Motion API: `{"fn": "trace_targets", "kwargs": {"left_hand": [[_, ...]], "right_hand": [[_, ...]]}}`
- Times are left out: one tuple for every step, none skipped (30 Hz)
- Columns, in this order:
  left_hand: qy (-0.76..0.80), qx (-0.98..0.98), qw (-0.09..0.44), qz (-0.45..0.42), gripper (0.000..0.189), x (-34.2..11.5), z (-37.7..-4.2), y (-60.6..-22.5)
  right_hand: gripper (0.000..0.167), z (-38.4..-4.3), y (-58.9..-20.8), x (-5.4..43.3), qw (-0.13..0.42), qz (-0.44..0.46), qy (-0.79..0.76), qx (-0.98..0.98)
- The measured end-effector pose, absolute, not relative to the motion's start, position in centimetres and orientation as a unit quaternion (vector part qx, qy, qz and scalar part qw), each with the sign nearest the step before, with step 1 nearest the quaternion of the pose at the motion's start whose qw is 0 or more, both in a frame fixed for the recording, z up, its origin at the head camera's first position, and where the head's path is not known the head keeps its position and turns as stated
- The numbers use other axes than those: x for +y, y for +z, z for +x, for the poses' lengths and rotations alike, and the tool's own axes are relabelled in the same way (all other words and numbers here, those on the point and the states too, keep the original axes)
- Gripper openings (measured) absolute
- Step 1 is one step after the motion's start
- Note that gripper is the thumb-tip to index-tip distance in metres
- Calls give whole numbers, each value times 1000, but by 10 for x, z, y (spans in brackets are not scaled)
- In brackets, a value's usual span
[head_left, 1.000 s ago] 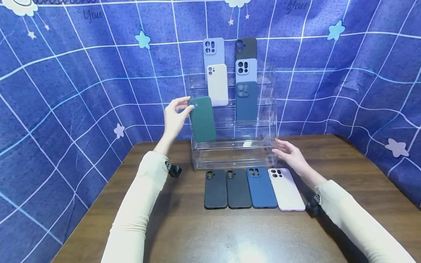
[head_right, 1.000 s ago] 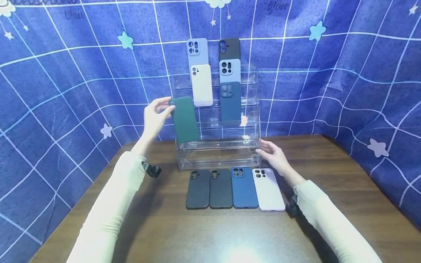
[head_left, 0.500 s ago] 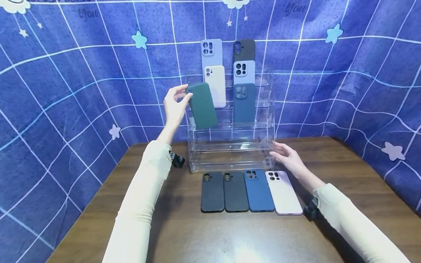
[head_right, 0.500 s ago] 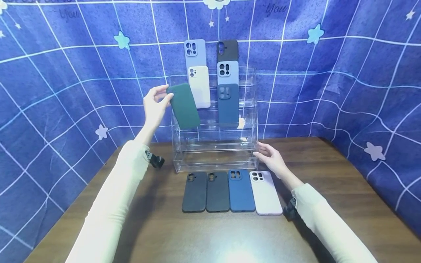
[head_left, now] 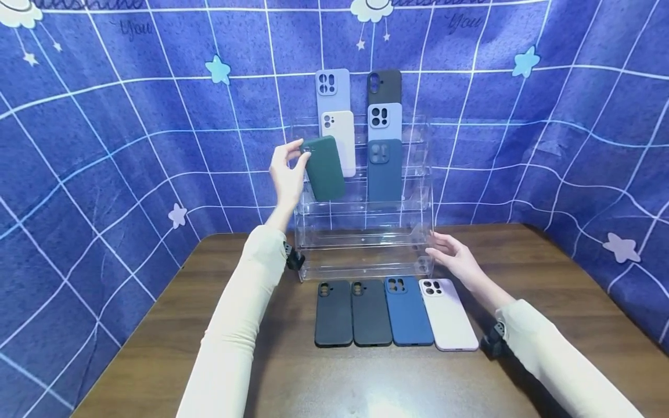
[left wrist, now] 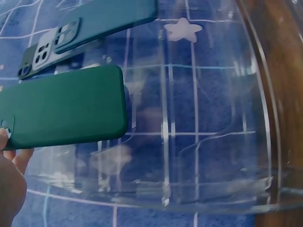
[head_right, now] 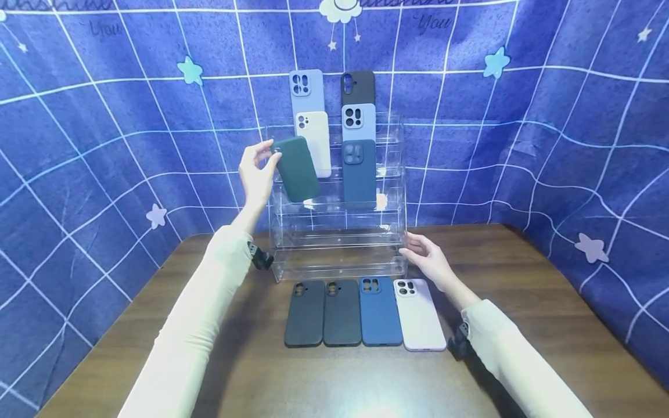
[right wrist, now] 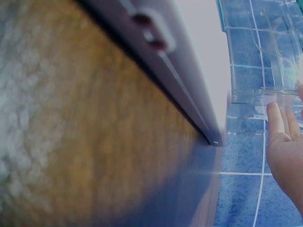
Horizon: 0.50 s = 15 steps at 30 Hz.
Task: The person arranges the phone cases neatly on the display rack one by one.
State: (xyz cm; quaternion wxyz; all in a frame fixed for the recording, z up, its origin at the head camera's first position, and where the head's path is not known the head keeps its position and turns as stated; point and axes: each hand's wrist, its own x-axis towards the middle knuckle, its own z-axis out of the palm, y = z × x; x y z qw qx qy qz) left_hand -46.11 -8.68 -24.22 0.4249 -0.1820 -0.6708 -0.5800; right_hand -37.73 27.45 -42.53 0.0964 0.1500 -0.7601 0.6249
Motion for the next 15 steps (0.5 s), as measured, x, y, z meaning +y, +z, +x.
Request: {"fn": "trace_targets", "kwargs": {"left_hand": [[-579,-674,421,-183,28,-85,-462,-245],[-578,-675,420,-186,27,-83,-463,-247],[-576,-677,417,-189,27,-82,-464,-249],[-575,-679,414,-192,27,-80,-465,-251],[-571,-682,413,-195,27,-79,-467,-253],[-569,-684,412,-198,26,-78,-468,-254],[-565,-687,411,-200,26,-77,-469,-256],[-563,-690,409,-201,26,-76,-470,-257],[-562,-693,405,-202,26,-75,-471,-258],[-562,-695,400,-202,26,-74,-472,-259],[-561,-699,396,-201,27,-73,-472,-260],[-561,-701,392,-199,27,-73,-473,-261],[-562,-703,389,-197,27,-72,-473,-262],[-564,-703,386,-198,28,-72,-474,-263],[-564,-705,382,-198,29,-72,-474,-263]], "right_hand": [[60,-377,-426,275,97,150,625,-760],[60,-376,-426,275,98,150,625,-760],[60,-376,-426,275,98,151,625,-760],[60,-376,-426,275,97,151,625,-759],[60,-376,-426,275,97,151,627,-758],[60,-376,-426,275,96,151,628,-758],[60,-376,-426,274,95,151,628,-758],[60,-376,-426,274,94,150,628,-758],[60,-375,-426,274,93,150,628,-758],[60,-375,-426,274,93,149,628,-758],[60,-375,-426,274,93,148,627,-759],[60,-375,-426,274,92,147,627,-759],[60,-376,-426,275,92,147,627,-759],[60,-376,-426,275,93,148,627,-759],[60,-377,-426,276,94,148,627,-759]]}}
